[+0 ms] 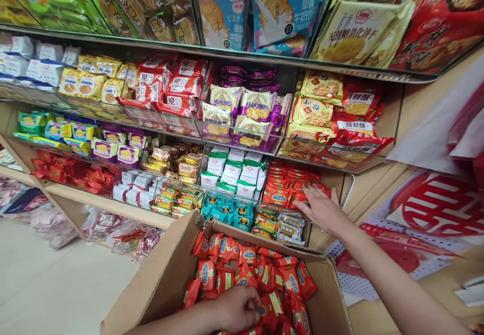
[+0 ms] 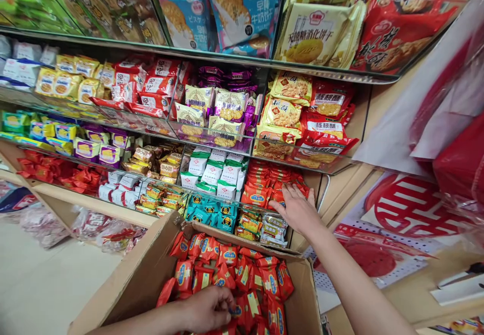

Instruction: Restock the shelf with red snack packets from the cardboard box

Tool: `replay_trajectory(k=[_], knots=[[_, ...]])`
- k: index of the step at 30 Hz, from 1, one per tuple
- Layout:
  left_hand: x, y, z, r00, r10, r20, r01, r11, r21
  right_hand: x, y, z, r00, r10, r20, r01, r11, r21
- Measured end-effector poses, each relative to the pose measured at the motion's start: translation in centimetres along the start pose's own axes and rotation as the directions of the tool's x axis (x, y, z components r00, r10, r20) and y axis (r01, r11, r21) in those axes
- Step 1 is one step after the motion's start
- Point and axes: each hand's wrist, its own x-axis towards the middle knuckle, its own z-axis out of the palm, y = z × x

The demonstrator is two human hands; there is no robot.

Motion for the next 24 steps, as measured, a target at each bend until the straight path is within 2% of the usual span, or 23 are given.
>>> replay_trajectory(k=[6,8,12,19,21,24], knots=[[0.0,0.0,0.0,1.0,0.02,0.017,-0.021,0.997,0.073,2.0,-0.4,-1.9,0.999,-0.046,-0.014,0.047,0.996,0.07],[-0.1,0.1,0.0,1.0,0.009,0.023,-0.011,0.996,0.092,3.0,-0.7,-2.2,0.998,-0.059,0.019,0.056,0.993,0.107],[-0.3,0.2,-0.1,1.0,-0.017,0.025,0.015,0.995,0.096,3.9,-0.6,-1.9,0.991,0.013,0.131,-0.03,0.991,0.133],[0.1,-0.8,-0.3,0.999,-0.024,0.045,0.016,0.987,0.157,3.7,-0.1,-1.2,0.99,0.047,0.135,-0.067,0.986,0.151],[-0.1,-0.8,-0.4,0.998,-0.008,0.066,-0.006,0.979,0.204,3.4,-0.2,-1.5,0.994,0.061,0.094,-0.075,0.987,0.145],[-0.5,-0.5,-0.8,0.993,0.009,0.116,-0.04,0.961,0.273,1.2,-1.2,-2.2,0.991,0.017,-0.13,0.004,0.988,0.157]])
